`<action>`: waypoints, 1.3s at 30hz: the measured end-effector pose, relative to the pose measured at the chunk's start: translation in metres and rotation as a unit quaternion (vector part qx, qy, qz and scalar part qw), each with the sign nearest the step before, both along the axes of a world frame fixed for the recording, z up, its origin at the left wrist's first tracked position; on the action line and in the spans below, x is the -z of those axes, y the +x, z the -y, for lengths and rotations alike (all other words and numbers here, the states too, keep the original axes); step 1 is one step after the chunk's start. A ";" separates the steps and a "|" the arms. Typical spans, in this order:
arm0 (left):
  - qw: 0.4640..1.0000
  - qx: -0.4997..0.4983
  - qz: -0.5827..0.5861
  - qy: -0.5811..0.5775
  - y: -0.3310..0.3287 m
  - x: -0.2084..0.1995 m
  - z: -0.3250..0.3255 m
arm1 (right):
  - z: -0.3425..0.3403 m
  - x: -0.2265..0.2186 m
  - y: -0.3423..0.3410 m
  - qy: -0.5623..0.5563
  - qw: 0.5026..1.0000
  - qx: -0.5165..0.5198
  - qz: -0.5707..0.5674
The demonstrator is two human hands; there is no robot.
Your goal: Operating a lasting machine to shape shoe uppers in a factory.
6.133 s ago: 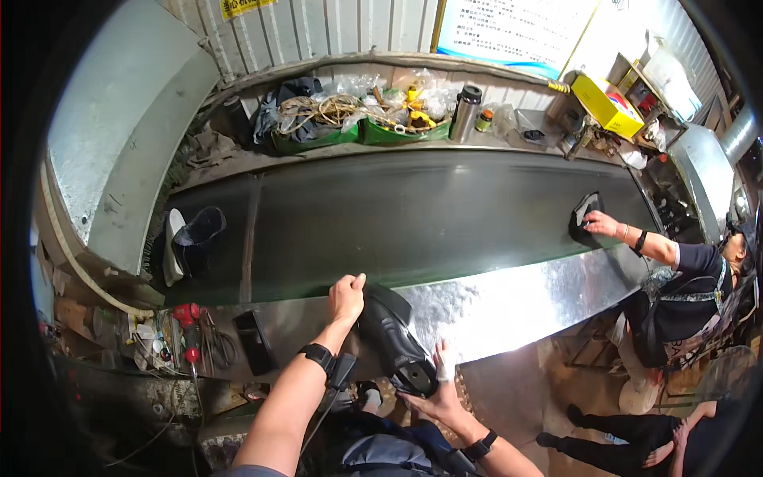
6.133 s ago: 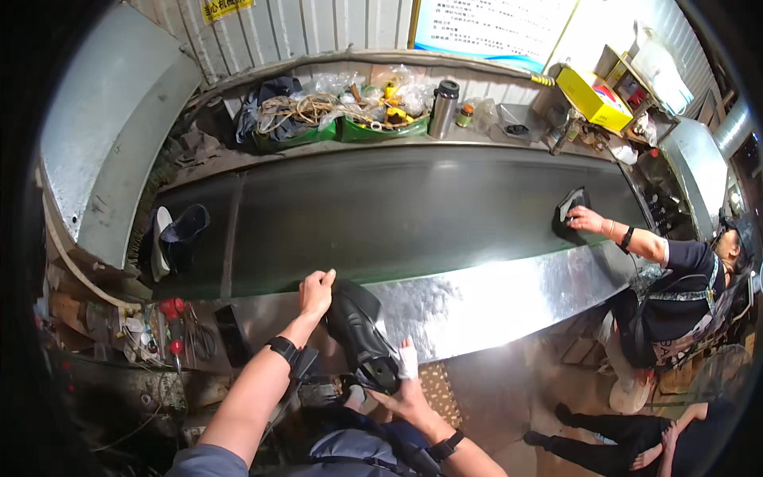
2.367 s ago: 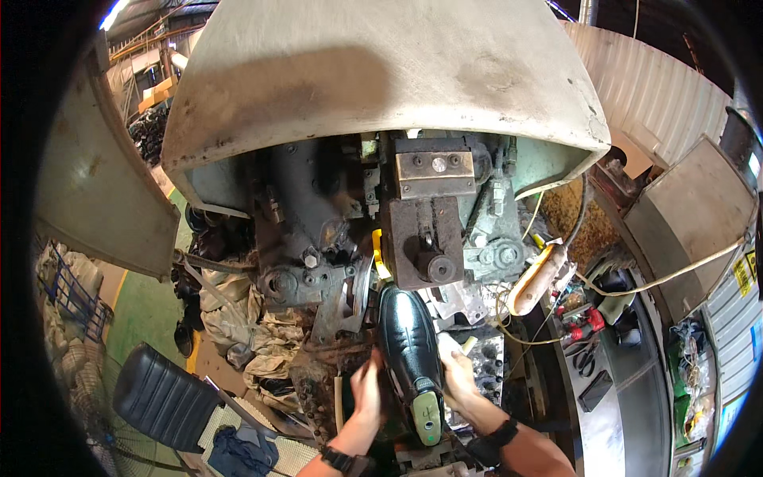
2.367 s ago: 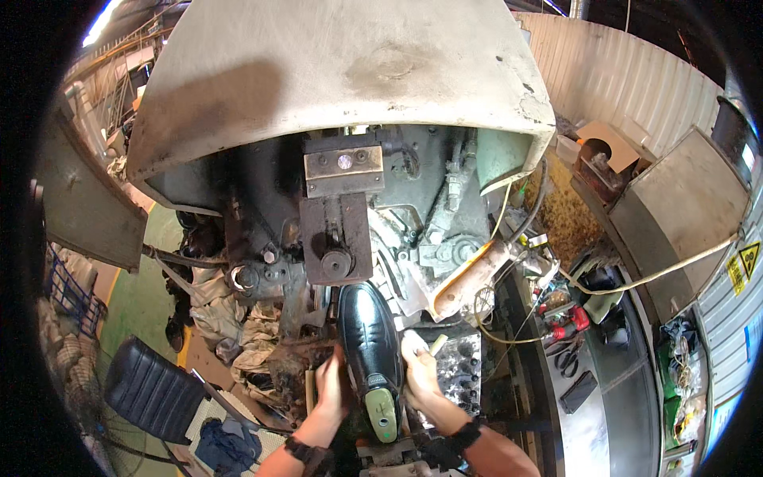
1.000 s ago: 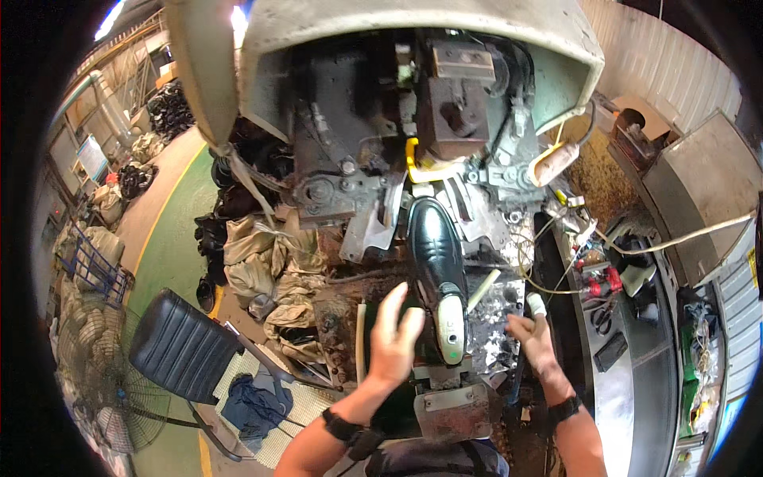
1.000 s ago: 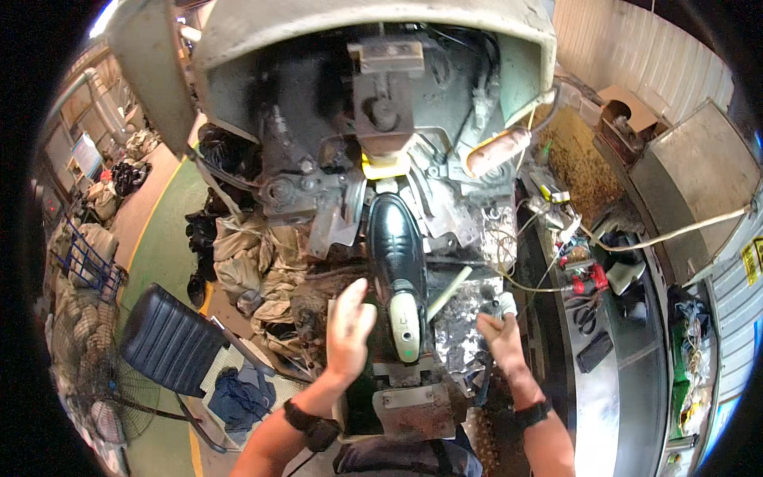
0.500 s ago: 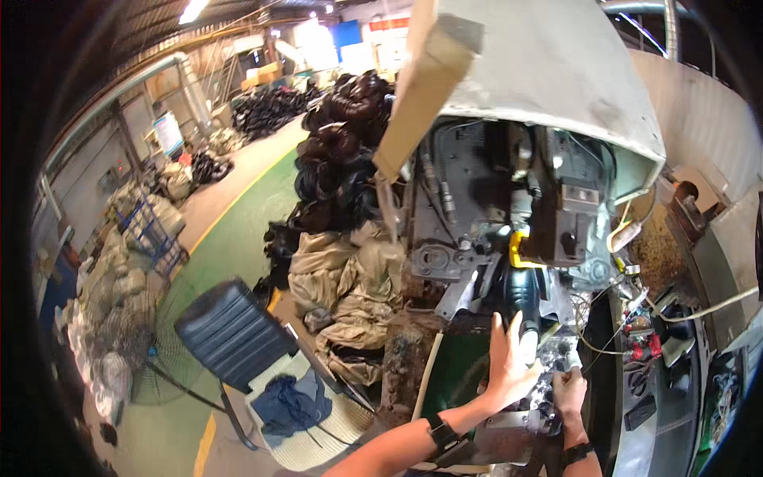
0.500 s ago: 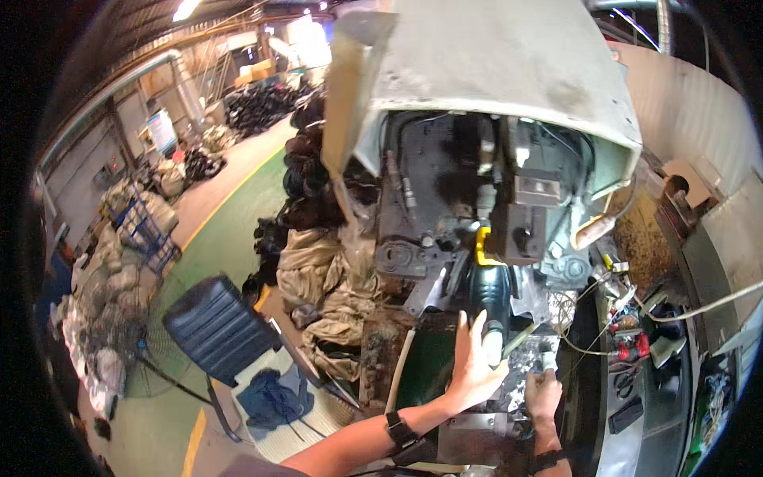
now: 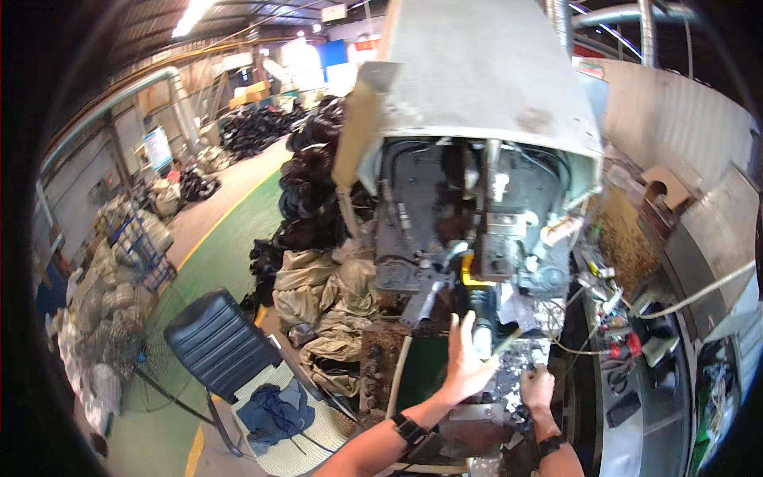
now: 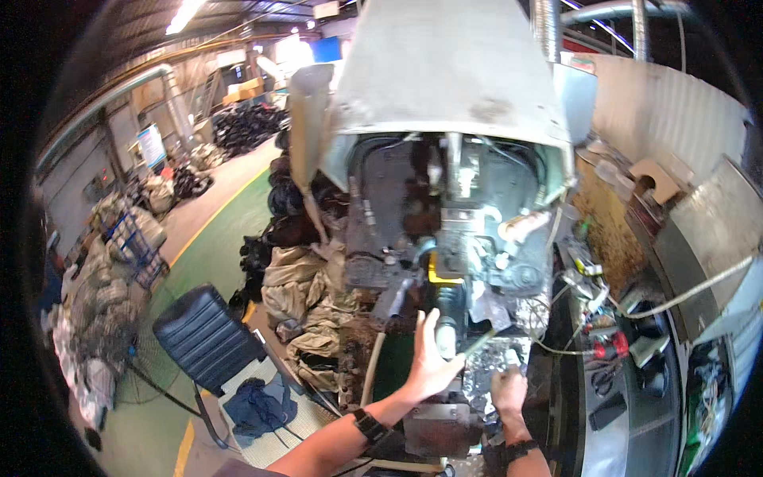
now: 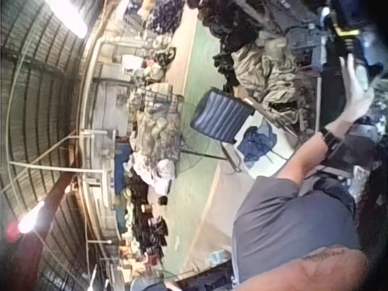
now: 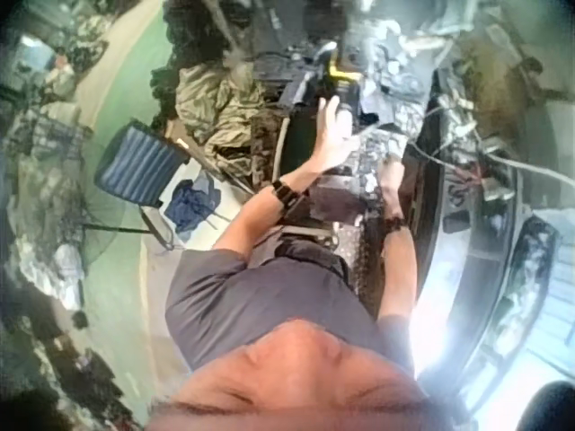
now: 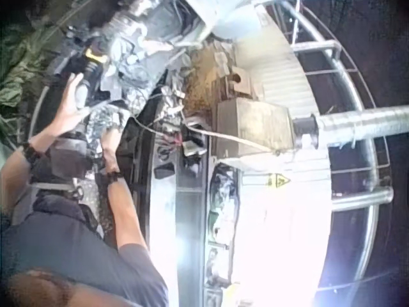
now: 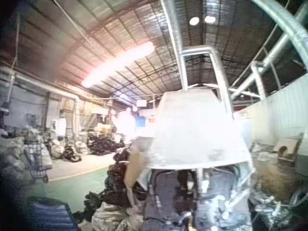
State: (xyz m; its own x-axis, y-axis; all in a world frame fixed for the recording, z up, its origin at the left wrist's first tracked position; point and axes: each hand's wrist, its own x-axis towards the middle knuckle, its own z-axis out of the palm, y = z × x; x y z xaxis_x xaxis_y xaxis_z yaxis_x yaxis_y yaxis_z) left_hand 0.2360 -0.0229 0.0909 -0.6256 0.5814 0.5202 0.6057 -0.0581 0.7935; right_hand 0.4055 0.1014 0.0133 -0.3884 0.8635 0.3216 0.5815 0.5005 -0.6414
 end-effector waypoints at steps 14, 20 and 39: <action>0.995 0.090 0.040 -0.010 -0.060 0.007 0.029 | -0.002 -0.004 0.002 -0.071 0.996 -0.001 -0.061; 0.992 0.123 0.012 -0.037 -0.073 0.000 0.038 | 0.000 -0.003 -0.002 -0.075 0.995 -0.004 -0.060; 0.972 0.127 -0.088 -0.177 -0.064 -0.042 0.045 | 0.001 -0.012 0.004 -0.125 0.992 -0.019 -0.029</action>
